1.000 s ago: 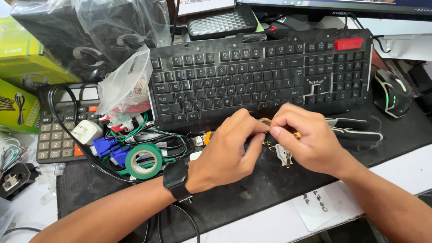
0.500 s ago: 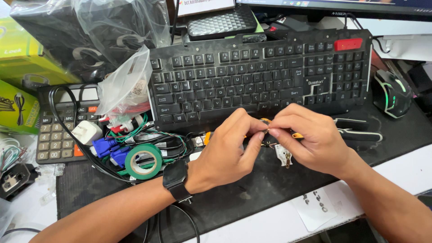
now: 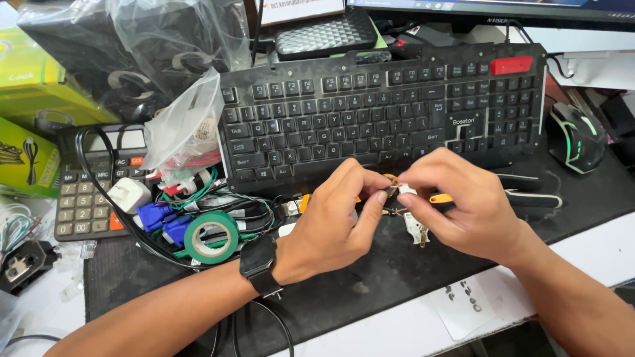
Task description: The person first uses a keyboard and mouse at a computer, then works on a white power strip on the desk: they unscrew it with a screwdriver, open its casing, and use pliers and their fingers to strip and twist the wires inside. The clip ends while they are still handling the internal wiring.
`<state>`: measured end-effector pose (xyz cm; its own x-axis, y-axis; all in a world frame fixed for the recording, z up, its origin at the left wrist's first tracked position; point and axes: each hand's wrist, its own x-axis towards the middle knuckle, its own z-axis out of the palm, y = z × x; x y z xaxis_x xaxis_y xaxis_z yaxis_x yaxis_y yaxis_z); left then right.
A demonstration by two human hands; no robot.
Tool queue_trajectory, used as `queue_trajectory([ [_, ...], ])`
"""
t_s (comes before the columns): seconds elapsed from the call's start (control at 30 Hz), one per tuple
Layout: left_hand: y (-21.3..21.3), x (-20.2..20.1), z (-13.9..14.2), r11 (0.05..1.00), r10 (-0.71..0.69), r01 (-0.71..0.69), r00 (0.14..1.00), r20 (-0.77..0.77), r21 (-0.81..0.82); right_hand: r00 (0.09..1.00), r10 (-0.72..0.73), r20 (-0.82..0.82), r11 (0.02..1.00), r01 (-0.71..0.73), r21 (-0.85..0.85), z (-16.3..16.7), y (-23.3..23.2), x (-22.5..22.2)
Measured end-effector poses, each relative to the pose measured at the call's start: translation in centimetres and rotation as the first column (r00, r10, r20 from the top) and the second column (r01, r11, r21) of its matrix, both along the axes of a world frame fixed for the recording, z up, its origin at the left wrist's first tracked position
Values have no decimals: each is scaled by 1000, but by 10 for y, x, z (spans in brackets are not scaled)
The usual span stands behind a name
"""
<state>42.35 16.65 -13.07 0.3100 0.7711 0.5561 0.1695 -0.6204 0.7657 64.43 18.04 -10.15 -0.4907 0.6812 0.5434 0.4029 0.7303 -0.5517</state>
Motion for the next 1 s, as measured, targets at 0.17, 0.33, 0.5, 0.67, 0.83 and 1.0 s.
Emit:
queue_trajectory([
  [0.17,1,0,0,999,-26,27,1000,16,-39,998,-33,60,990,25,135,6,1,-6],
  [0.33,0,-1,2,999,-40,41,999,7,-19,995,-39,89,996,32,77,-3,2,0],
  [0.5,-1,-2,5,978,-1,22,995,-99,207,998,-9,60,889,36,-456,-24,3,16],
  [0.67,-2,-2,4,967,14,21,990,-137,255,968,-95,-232,544,-145,-827,-31,6,18],
  [0.83,-2,-1,3,997,3,0,999,-39,74,1000,5,-1,970,-5,-245,-10,0,3],
  [1.0,-1,-1,3,998,-12,15,999,-33,66,1000,4,16,997,-3,-73,-7,2,-2],
])
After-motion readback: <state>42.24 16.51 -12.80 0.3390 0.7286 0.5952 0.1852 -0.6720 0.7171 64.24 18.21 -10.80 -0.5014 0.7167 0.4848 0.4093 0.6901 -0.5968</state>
